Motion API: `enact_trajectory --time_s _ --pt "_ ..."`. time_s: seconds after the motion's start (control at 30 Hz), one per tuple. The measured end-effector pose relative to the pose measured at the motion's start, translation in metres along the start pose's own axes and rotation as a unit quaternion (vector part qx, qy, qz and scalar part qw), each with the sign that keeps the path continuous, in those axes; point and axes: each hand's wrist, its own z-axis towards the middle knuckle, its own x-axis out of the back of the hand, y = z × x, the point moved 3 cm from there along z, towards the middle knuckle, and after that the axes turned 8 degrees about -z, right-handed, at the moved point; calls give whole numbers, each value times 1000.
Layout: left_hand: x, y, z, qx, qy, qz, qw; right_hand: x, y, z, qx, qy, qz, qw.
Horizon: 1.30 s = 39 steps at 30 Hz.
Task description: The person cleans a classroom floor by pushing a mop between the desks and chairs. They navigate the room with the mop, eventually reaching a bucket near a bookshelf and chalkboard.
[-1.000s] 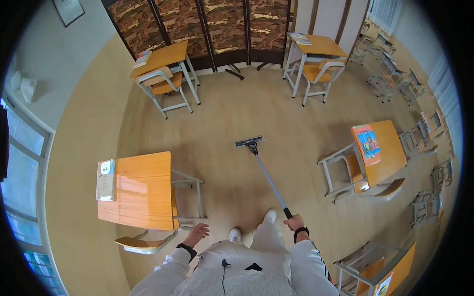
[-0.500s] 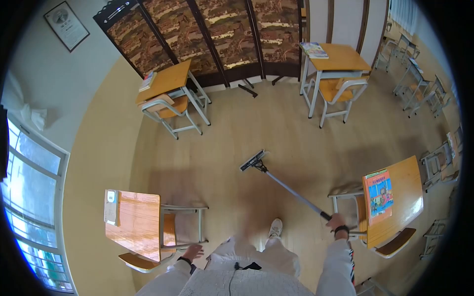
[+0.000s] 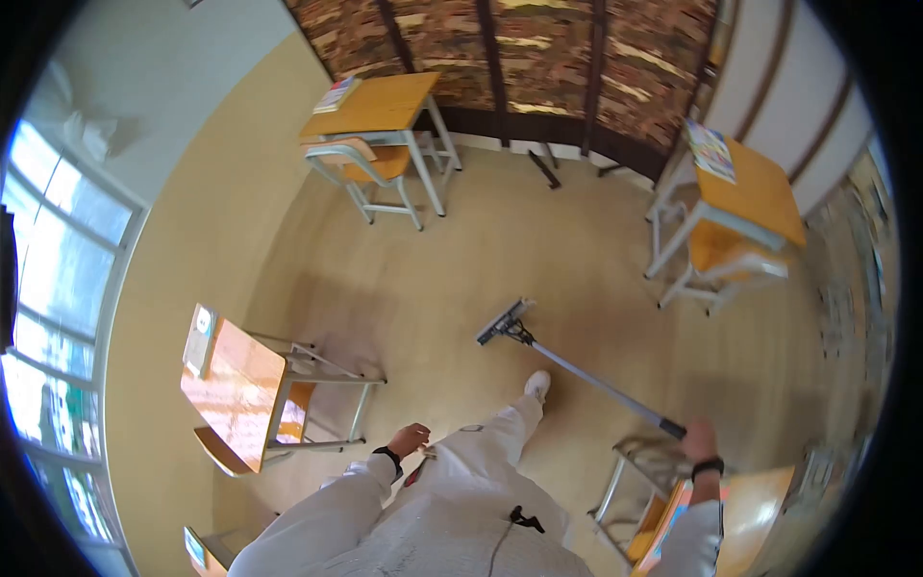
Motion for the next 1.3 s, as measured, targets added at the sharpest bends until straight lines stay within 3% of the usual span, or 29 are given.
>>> enact_trajectory --time_s 0.03,0.13,0.2,0.23,0.27,0.3,0.37,0.47,0.57,0.6,0.63,0.67,0.73,0.8,0.83,0.87,0.93,0.97,1.0,1.07,1.17,1.23,1.3 --pt "-4 -4 14 19 18 0 1000 10 7 8 32 10 -27 999" --pt "-21 -8 52 88 41 -33 995 24 11 23 28 -45 55 997" --pt "-41 27 79 -6 0 198 980 37 6 23 28 -58 72 995" --pt "-52 37 97 -110 29 183 976 37 8 25 55 -51 57 996" --pt "-66 45 122 -119 5 156 980 35 14 31 61 -82 91 991" --pt "-76 74 128 -41 42 89 994 35 19 38 62 -93 96 989" --pt "-93 131 129 -41 27 -53 997 30 33 45 62 -114 95 987" --pt "-121 210 127 -38 38 -92 994 28 68 78 57 -128 73 987" --pt "-141 253 114 -34 33 -91 995 6 112 114 130 -123 70 981" --pt "-146 235 121 -39 59 -86 994 -1 123 129 139 -124 65 980" --pt "-154 227 120 -28 91 -121 988 -3 138 142 76 -251 164 951" --pt "-162 218 112 -8 128 -120 984 -3 151 154 9 -371 254 893" --pt "-185 193 87 30 217 -200 955 1 174 184 54 -395 264 878" --pt "-222 157 59 95 316 -197 923 3 197 210 111 -298 246 916" --pt "-243 138 43 123 318 -233 911 25 199 215 108 -280 236 924" --pt "-267 123 25 144 293 -329 886 23 213 218 110 -283 239 922" --pt "-312 150 -14 262 230 -324 880 15 249 228 134 -262 203 934" --pt "-327 148 -21 278 191 -357 871 3 268 229 147 -240 167 945" --pt "-342 153 -28 282 194 -364 866 -7 290 223 153 -244 159 944" --pt "-364 162 -38 265 192 -250 911 -22 331 216 105 -283 193 934" --pt "-383 161 -37 243 219 -262 908 -37 356 216 136 -251 158 945" --pt "-392 168 -26 224 236 -268 907 -45 336 233 147 -228 152 950" --pt "-394 186 -21 158 267 -300 902 -37 311 249 175 -201 144 953"
